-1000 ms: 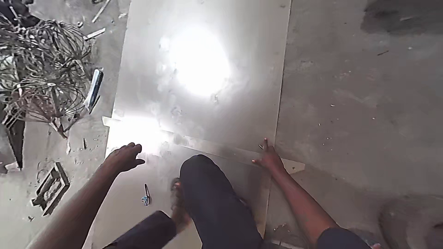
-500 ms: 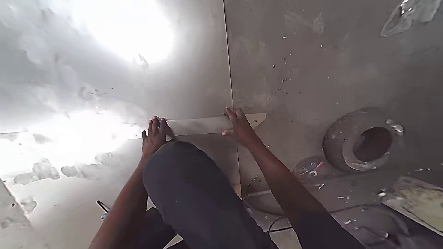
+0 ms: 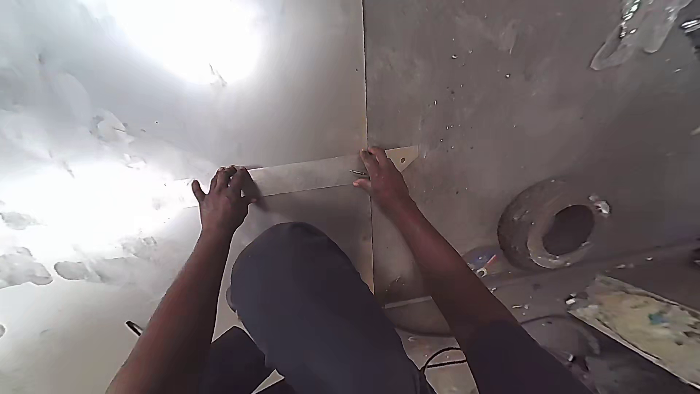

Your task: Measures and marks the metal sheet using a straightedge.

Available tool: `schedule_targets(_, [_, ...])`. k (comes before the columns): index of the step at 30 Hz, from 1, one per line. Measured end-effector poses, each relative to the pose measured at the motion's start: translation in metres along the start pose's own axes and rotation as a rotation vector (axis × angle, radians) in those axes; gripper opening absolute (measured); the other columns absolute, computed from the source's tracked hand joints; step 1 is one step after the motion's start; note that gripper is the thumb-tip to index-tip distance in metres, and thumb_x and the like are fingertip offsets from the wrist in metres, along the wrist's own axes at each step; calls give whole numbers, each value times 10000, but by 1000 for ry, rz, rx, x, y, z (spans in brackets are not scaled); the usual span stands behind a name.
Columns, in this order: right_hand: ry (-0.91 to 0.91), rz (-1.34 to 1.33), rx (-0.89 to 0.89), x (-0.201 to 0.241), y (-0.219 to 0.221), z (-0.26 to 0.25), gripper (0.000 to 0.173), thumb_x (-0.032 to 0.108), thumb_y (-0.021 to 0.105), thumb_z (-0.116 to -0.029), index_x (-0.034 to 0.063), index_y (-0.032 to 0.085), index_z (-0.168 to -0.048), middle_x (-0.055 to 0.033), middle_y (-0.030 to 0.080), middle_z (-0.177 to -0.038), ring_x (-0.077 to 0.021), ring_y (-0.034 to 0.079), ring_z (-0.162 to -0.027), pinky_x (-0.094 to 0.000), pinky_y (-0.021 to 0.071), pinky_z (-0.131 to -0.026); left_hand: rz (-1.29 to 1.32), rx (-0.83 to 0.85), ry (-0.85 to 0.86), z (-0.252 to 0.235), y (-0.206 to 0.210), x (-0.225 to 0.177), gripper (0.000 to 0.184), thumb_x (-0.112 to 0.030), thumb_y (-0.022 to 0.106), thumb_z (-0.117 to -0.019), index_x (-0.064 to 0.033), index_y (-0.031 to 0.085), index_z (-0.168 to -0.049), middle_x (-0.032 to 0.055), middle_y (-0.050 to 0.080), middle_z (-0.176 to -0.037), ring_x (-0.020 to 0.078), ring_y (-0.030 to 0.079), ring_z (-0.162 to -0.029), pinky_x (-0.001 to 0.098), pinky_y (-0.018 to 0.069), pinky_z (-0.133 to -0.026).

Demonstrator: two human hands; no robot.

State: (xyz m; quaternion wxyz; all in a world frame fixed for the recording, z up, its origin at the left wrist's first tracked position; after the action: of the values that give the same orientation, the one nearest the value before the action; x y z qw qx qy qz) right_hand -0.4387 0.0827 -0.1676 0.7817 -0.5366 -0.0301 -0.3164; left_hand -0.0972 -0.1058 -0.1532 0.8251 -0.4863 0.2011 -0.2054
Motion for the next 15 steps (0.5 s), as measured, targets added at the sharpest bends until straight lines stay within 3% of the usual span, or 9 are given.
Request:
schedule_targets(10, [123,139,103,13,-3,-5,817,434,775,-918,168,397,-1592,-128,390,-1606,-404,630,-1147,-547,600,-813,20,-10,-10,-2,3,4,677,-362,803,-894,-266,511,-1496,72,514,-1531,362,432,-1457,813,197,-1127])
schedule_targets(15, [137,149,145,16,-3,-6,794,414,747,-946,169,372,-1602,-132,385,-1604,-391,668,-1086,-552,605,-805,42,-12,-1,-3,2,6,648,-326,805,-894,-266,531,-1478,74,530,-1512,367,448,-1440,810,204,-1125])
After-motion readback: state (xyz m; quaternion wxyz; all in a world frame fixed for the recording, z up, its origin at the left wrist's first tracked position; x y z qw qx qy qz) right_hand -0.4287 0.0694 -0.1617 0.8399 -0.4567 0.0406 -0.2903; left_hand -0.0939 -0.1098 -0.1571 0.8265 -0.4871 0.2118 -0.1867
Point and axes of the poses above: each hand's wrist, its own z-axis away from the middle knuckle, its own y-axis out of the palm, x = y × z, the point moved 5 cm from there along -z, towards the middle knuckle
